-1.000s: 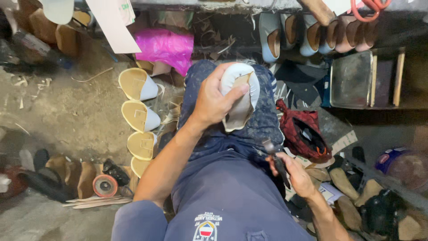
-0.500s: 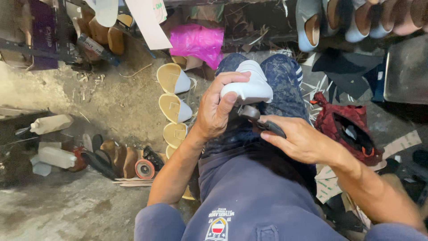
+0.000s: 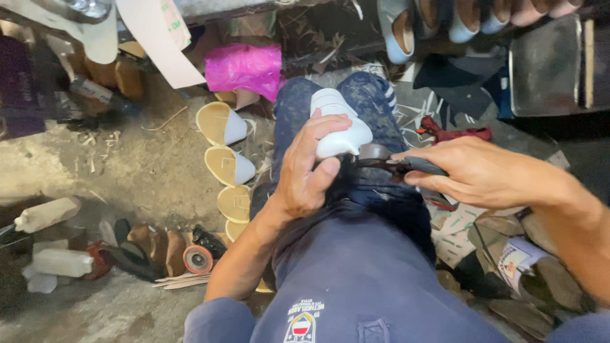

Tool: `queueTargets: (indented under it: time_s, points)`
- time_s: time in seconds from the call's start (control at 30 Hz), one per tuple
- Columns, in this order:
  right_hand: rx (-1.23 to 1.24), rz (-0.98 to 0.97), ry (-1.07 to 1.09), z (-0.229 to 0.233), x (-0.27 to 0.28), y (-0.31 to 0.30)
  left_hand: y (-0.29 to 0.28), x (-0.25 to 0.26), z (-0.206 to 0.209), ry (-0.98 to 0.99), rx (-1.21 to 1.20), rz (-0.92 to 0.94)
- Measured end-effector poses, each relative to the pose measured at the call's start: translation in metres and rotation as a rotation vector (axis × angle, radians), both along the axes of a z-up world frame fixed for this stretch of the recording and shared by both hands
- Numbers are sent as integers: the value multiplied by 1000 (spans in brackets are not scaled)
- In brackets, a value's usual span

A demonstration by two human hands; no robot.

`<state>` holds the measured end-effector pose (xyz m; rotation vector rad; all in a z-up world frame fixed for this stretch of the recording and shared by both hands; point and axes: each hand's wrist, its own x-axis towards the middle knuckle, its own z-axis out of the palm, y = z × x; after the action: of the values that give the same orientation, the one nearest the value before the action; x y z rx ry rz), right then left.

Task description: The person sits on the floor and uses pliers and a hammer to work on the sole of a white shoe held on their lap. They repeatedly clamp the shoe with pliers and tap the tool with a hammer to adjust the sole.

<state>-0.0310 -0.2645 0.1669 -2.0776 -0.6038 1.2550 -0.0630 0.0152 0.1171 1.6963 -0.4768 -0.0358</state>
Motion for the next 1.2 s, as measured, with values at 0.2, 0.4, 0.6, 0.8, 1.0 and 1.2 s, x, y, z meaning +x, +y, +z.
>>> queueTargets:
  time_s: [0.2,0.4,0.6,0.8,1.0,1.2]
  points:
    - [-638,432,-573,73,-39,-20,-36,-24,6,-141,200,-76]
    - [-647,462,-842,73,-79,0,-34,-32,-7,-207,267,-38]
    - [-199,16,-296,51,-62,27,-7,-23,-14,-182,114,-23]
    - [449,-378,88,9,-70,35,20,4,5,-147,-86,325]
    - [320,-995,756,-45,-116,54,24,17,-20,7,-85,209]
    - [47,-506,44,-4,-90,56,13,13,-9,-87,-17,257]
